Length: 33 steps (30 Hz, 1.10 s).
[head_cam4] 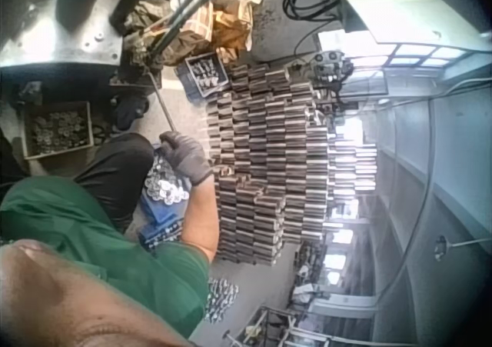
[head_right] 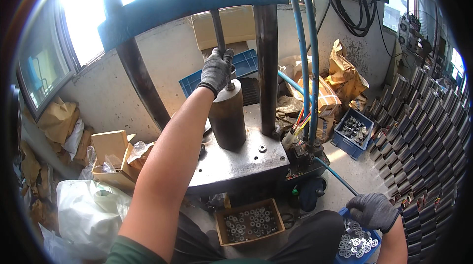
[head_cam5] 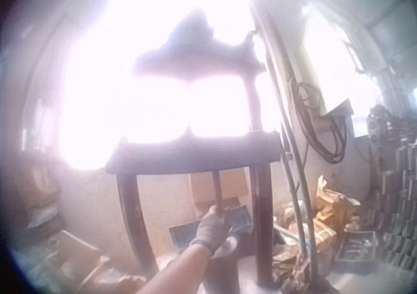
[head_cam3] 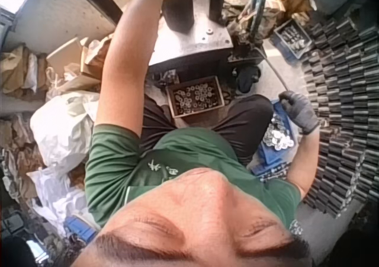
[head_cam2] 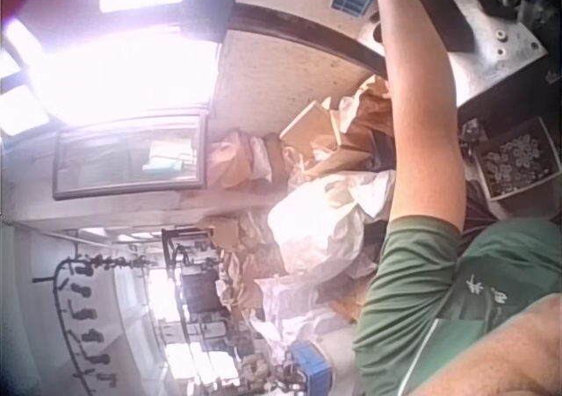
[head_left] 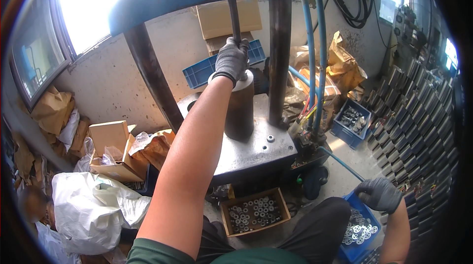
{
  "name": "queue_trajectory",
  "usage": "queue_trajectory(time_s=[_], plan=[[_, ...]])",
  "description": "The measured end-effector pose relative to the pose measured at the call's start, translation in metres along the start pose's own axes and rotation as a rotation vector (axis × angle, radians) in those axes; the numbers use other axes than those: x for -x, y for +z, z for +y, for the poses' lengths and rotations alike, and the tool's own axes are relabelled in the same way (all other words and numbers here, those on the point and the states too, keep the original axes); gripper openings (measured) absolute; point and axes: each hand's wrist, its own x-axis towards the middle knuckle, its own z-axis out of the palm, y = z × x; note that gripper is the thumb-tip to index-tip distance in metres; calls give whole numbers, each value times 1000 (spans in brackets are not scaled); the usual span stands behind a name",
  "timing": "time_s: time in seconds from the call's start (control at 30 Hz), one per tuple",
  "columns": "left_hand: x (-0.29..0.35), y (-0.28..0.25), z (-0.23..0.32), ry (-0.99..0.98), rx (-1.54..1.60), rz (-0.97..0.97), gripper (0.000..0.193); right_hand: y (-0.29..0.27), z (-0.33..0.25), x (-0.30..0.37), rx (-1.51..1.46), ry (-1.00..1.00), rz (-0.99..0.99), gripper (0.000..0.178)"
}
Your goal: Assembling small metal components into larger metal cylinders using a manual press machine.
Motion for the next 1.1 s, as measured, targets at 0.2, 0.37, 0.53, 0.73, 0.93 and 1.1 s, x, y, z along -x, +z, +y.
queue_trajectory(time_s=[0.2, 0.37, 0.53, 0.73, 0.93, 1.1], plan=[[-2, 3, -1, -10, 52, -7, 44, -4, -10, 2, 67, 22, -69, 23], [-2, 3, -2, -19, 82, -15, 44, 2, -3, 1, 28, -30, 130, 24], [-4, 4, -6, -13, 93, -6, 44, -4, -10, 0, 42, 11, -30, 24], [1, 3, 1, -7, 62, -29, 43, -5, -17, 6, -12, 28, 78, 25], [-6, 4, -11, -2, 112, -1, 44, -4, -10, -3, 43, 8, 0, 25], [0, 5, 0, -14, 75, -18, 43, -1, -6, 4, 33, -58, 159, 27]])
